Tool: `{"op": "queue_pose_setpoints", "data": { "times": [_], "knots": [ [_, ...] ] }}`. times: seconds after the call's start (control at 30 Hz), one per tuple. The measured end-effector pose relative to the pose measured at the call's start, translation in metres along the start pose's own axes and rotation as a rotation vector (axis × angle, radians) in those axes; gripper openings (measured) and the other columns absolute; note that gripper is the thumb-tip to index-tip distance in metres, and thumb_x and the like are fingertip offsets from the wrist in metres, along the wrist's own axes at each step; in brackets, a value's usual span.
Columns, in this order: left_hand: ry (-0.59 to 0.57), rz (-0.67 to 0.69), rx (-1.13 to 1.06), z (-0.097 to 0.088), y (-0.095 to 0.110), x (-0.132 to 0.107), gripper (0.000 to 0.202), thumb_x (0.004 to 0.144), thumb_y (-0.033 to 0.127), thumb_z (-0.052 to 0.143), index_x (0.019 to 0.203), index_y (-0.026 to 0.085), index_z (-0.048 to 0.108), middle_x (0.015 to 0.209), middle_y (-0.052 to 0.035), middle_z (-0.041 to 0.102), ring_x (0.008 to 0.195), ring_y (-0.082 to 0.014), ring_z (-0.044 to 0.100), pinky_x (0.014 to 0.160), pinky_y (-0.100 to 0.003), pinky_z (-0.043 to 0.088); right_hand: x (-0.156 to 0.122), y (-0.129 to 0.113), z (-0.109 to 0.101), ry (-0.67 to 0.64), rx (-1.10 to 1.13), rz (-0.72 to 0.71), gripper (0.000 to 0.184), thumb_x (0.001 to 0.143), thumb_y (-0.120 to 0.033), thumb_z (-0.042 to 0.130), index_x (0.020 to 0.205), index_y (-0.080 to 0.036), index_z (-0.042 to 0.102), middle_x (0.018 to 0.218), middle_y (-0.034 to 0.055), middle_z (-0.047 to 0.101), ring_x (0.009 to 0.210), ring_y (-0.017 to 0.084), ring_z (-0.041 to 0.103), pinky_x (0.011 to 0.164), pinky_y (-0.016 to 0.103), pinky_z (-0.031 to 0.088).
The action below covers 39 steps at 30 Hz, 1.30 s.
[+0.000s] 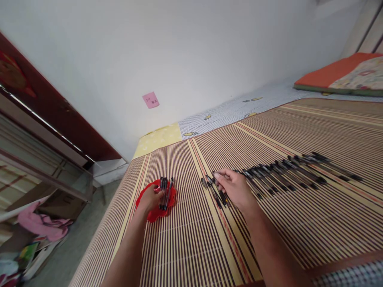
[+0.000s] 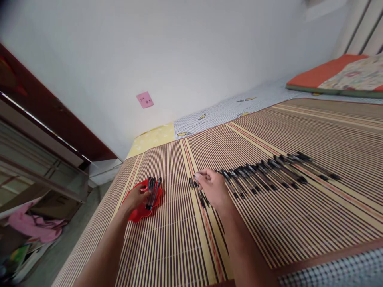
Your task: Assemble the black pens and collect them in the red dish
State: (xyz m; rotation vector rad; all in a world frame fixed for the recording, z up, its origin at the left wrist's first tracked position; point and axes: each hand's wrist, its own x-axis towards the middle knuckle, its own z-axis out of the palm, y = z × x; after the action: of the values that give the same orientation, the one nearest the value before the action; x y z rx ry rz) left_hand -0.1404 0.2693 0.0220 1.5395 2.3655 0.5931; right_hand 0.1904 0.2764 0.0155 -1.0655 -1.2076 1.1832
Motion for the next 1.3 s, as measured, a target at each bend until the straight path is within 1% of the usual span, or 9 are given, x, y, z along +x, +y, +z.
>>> {"op": "queue_pose_setpoints", "data": {
  "times": [0.13,0.3,0.5,0.77,0.83,0.9,1.03,1.17,1.3],
  "knots": [
    [0.054,0.043,0.153,0.0,0.019,-0.013,0.022,0.082,0.036,0.069,0.095,0.019,0.065,0.094,-0.0098,0.075,0.089,-0.0251,0.07,0.067,-0.028,0.044,0.001,0.0,-0.001,-0.001,0.005,0.005,0.029,0.079,-0.047,0.064,0.084,-0.019,0.067,0.07,0.0029,0.066,0.055,0.014,0.057,0.049,0.025,0.043],
    [-0.025,0.048,0.277,0.014,0.032,-0.02,0.014,0.08,0.03,0.068,0.071,0.021,0.064,0.08,-0.0102,0.074,0.079,-0.0261,0.07,0.063,-0.029,0.042,-0.001,-0.004,-0.001,0.004,0.012,0.018,0.028,0.078,-0.046,0.065,0.084,-0.018,0.067,0.069,0.0025,0.067,0.056,0.014,0.059,0.049,0.025,0.044],
    [-0.011,0.03,0.357,0.02,0.032,-0.019,0.017,0.083,0.03,0.064,0.07,0.019,0.065,0.082,-0.0156,0.074,0.079,-0.0298,0.07,0.062,-0.033,0.042,0.0,-0.001,-0.001,0.01,0.025,0.021,0.029,0.078,-0.046,0.066,0.084,-0.018,0.067,0.066,0.0017,0.064,0.056,0.014,0.058,0.049,0.025,0.043],
    [0.109,0.017,0.321,-0.006,0.04,-0.046,0.026,0.091,0.044,0.056,0.082,0.02,0.063,0.083,-0.012,0.072,0.08,-0.0281,0.068,0.063,-0.032,0.042,0.002,0.005,-0.002,0.013,0.002,0.011,0.028,0.08,-0.046,0.064,0.085,-0.019,0.067,0.066,0.0009,0.064,0.057,0.015,0.058,0.05,0.025,0.043],
    [0.174,0.034,0.245,-0.008,0.048,-0.071,0.03,0.093,0.049,0.05,0.083,0.022,0.059,0.08,-0.0079,0.07,0.074,-0.0244,0.066,0.061,-0.031,0.043,0.003,0.008,-0.003,0.018,-0.022,0.0,0.026,0.082,-0.045,0.062,0.085,-0.019,0.066,0.067,0.0007,0.064,0.058,0.015,0.059,0.052,0.025,0.043],
    [0.275,0.12,-0.116,0.001,0.059,-0.1,0.03,0.092,0.052,0.051,0.082,0.024,0.055,0.076,-0.0046,0.066,0.068,-0.021,0.062,0.062,-0.03,0.045,0.004,0.012,-0.004,0.031,-0.079,-0.019,0.024,0.083,-0.042,0.06,0.085,-0.019,0.067,0.068,0.0011,0.065,0.059,0.016,0.06,0.054,0.026,0.044],
    [0.09,0.101,-0.661,0.042,0.077,-0.142,0.035,0.087,0.059,0.053,0.082,0.024,0.056,0.064,0.0002,0.051,0.058,-0.017,0.052,0.052,-0.027,0.042,0.002,0.018,-0.001,0.033,-0.359,-0.119,0.016,0.086,-0.03,0.056,0.085,-0.019,0.068,0.076,0.005,0.071,0.07,0.021,0.066,0.066,0.029,0.047],
    [-0.031,0.019,-0.943,0.071,0.084,-0.148,0.035,0.082,0.057,0.063,0.077,0.023,0.057,0.063,0.0032,0.047,0.055,-0.013,0.044,0.052,-0.024,0.039,-0.003,0.022,0.013,-0.079,-0.814,-0.123,0.015,0.089,-0.02,0.055,0.085,-0.017,0.069,0.093,0.0104,0.073,0.086,0.023,0.069,0.076,0.03,0.046],
    [-0.044,-0.029,-1.103,0.075,0.082,-0.142,0.035,0.08,0.052,0.069,0.078,0.02,0.058,0.063,0.0043,0.05,0.054,-0.0103,0.041,0.05,-0.021,0.034,-0.008,0.025,0.029,-0.154,-1.194,-0.012,0.013,0.09,-0.022,0.059,0.091,-0.015,0.07,0.099,0.0136,0.074,0.088,0.026,0.072,0.072,0.031,0.046]
  ]
}}
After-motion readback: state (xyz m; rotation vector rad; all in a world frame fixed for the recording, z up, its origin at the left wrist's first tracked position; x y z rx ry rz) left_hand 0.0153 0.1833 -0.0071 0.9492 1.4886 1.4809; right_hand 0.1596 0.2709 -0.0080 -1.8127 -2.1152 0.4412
